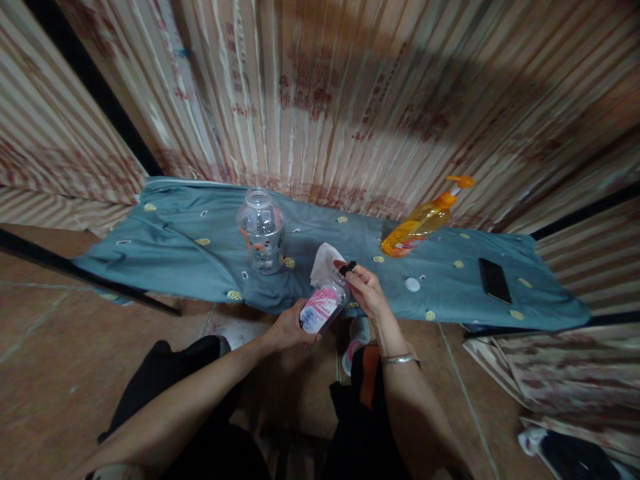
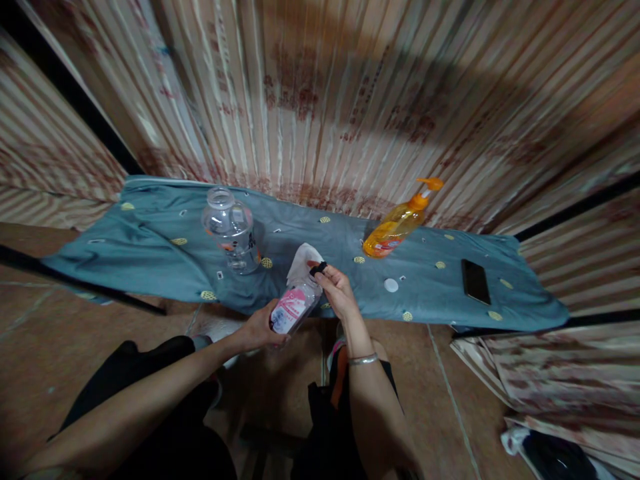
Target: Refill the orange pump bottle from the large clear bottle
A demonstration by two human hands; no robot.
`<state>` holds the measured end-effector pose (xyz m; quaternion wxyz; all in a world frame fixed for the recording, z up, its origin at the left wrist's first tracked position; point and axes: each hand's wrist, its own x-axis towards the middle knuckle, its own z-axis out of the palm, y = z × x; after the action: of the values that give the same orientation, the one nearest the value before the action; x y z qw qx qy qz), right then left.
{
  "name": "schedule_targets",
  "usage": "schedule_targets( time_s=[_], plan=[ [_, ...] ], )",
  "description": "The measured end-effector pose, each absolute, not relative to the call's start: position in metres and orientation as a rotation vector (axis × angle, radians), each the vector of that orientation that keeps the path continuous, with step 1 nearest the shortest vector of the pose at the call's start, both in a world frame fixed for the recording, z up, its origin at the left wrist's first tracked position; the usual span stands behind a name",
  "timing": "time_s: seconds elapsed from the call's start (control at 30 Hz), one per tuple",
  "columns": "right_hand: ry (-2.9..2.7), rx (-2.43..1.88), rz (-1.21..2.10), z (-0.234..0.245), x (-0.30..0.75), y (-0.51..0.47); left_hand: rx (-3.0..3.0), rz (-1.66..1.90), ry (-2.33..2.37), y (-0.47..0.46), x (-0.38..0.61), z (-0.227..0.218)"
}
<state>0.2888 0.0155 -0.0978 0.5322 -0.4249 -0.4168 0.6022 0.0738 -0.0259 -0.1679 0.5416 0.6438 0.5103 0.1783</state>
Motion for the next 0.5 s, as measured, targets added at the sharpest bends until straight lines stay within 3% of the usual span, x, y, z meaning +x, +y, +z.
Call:
schedule_targets(
  time_s=[0.5],
  plan=[
    [-1.043, -1.006, 1.48, -0.094, 0.303, 0.011, 1.501, 0.424, 1.14, -0.027, 0.078, -0.168]
  ],
)
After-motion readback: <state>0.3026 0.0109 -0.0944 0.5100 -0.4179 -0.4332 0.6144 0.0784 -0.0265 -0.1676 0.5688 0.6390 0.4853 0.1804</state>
